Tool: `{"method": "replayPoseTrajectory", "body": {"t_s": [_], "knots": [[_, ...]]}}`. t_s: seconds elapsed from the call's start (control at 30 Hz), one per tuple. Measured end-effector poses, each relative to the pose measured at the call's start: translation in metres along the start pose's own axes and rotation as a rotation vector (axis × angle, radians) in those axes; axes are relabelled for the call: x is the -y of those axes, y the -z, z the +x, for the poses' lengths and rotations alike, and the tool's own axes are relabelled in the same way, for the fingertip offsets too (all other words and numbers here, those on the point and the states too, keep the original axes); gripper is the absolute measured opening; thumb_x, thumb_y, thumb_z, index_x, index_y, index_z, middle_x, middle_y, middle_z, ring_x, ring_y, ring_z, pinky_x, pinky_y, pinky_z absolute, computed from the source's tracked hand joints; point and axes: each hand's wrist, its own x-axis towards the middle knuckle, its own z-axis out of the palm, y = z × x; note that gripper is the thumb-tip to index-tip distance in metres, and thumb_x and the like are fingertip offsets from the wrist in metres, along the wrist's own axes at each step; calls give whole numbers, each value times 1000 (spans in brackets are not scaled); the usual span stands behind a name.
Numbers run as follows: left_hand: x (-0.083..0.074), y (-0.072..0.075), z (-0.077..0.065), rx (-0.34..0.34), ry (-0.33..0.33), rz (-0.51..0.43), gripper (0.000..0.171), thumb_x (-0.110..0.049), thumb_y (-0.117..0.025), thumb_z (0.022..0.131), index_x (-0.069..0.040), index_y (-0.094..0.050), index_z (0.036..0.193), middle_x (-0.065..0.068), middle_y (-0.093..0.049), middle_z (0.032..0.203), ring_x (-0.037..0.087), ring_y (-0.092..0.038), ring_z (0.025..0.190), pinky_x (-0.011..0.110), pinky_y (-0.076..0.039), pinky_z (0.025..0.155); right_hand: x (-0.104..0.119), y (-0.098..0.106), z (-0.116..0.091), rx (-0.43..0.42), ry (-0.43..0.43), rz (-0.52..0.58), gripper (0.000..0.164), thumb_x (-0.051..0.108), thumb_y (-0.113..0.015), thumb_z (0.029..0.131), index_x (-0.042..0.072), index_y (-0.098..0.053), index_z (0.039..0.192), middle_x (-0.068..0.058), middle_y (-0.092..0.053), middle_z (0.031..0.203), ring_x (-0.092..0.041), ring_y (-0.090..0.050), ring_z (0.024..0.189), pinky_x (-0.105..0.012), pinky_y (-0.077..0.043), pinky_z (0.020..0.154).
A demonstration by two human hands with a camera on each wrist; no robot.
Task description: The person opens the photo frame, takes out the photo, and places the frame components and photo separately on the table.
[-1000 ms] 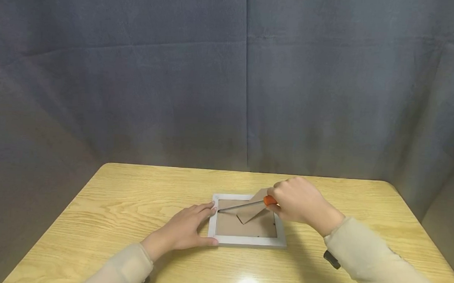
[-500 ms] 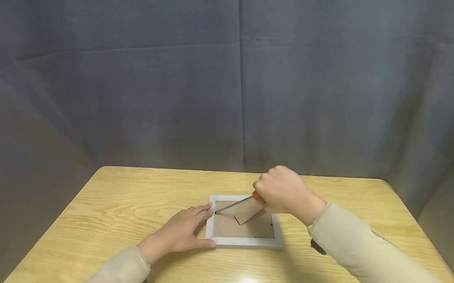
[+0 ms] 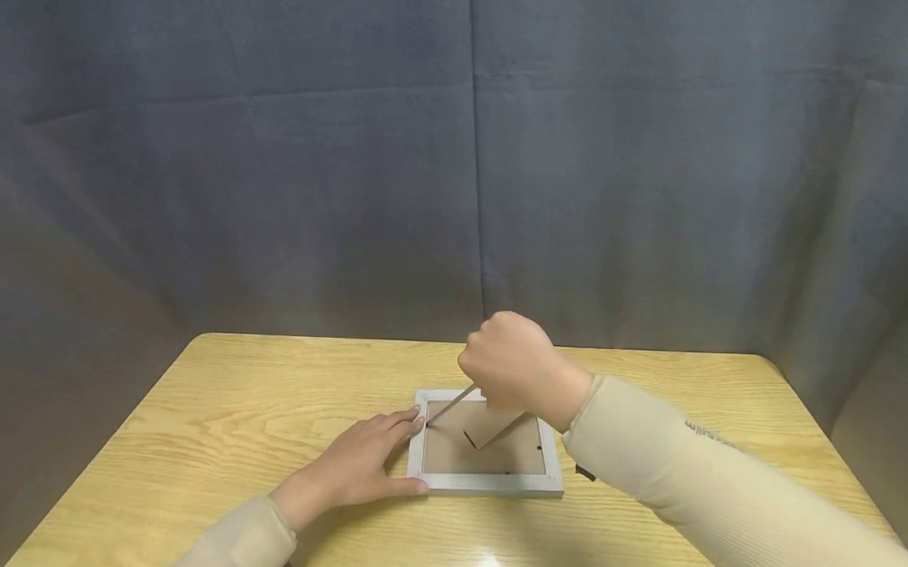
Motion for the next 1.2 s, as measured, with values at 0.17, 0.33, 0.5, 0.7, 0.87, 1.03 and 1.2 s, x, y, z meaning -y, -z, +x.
{"method": "replayPoseTrajectory", "body": {"t_s": [0.17, 0.33, 0.5, 0.7, 0.87, 1.03, 1.2], "knots": [[0, 0, 1, 3, 9, -8, 94, -74, -50, 74, -14, -38, 145, 5, -32, 156, 31, -35, 136, 56, -33, 111, 8, 17, 17, 55, 34, -75, 32, 21, -67, 63, 21, -40, 47, 9, -44, 46, -10, -30, 44, -27, -45, 44], [0, -2, 0, 4, 8, -19, 94, -74, -50, 74, -15, -37, 145, 5, -31, 157, 31, -34, 136, 57, -32, 111, 12, 28, 33, 70, 54, -136, 30, 20, -65, 58, 20, -37, 47, 9, -35, 47, -9, -25, 46, -25, -43, 44], [0, -4, 0, -4, 2, -22, 94, -74, -50, 74, -14, -37, 145, 5, -31, 157, 31, -35, 136, 57, -32, 111, 13, 34, 46, 135, 67, -175, 24, 28, -66, 60, 20, -45, 50, 9, -45, 50, -10, -28, 47, -25, -48, 49], [-1, -3, 0, -12, -1, -8, 93, -74, -52, 74, -14, -39, 144, 4, -33, 156, 28, -37, 134, 55, -35, 109, 15, 40, 58, 212, 75, -191, 15, 35, -65, 66, 20, -66, 64, 7, -70, 66, -10, -47, 51, -27, -54, 59], [-2, -2, 0, -31, -3, 7, 92, -72, -54, 73, -14, -40, 143, 3, -35, 154, 27, -41, 132, 54, -38, 107, 21, 48, 68, 272, 95, -244, 21, 40, -62, 72, 22, -71, 76, 7, -74, 76, -11, -59, 57, -27, -55, 62], [-2, -2, 1, -39, -6, 9, 91, -71, -55, 74, -13, -42, 143, 4, -37, 154, 27, -43, 130, 54, -39, 106, 26, 53, 77, 335, 108, -300, 22, 38, -57, 76, 21, -71, 79, 5, -74, 78, -12, -62, 54, -25, -55, 55], [-2, -3, 0, -47, -15, 20, 90, -71, -54, 74, -12, -42, 142, 5, -37, 153, 28, -44, 129, 53, -40, 105, 30, 55, 82, 348, 113, -331, 19, 34, -54, 76, 21, -68, 77, 5, -73, 78, -13, -60, 49, -24, -51, 46]]}}
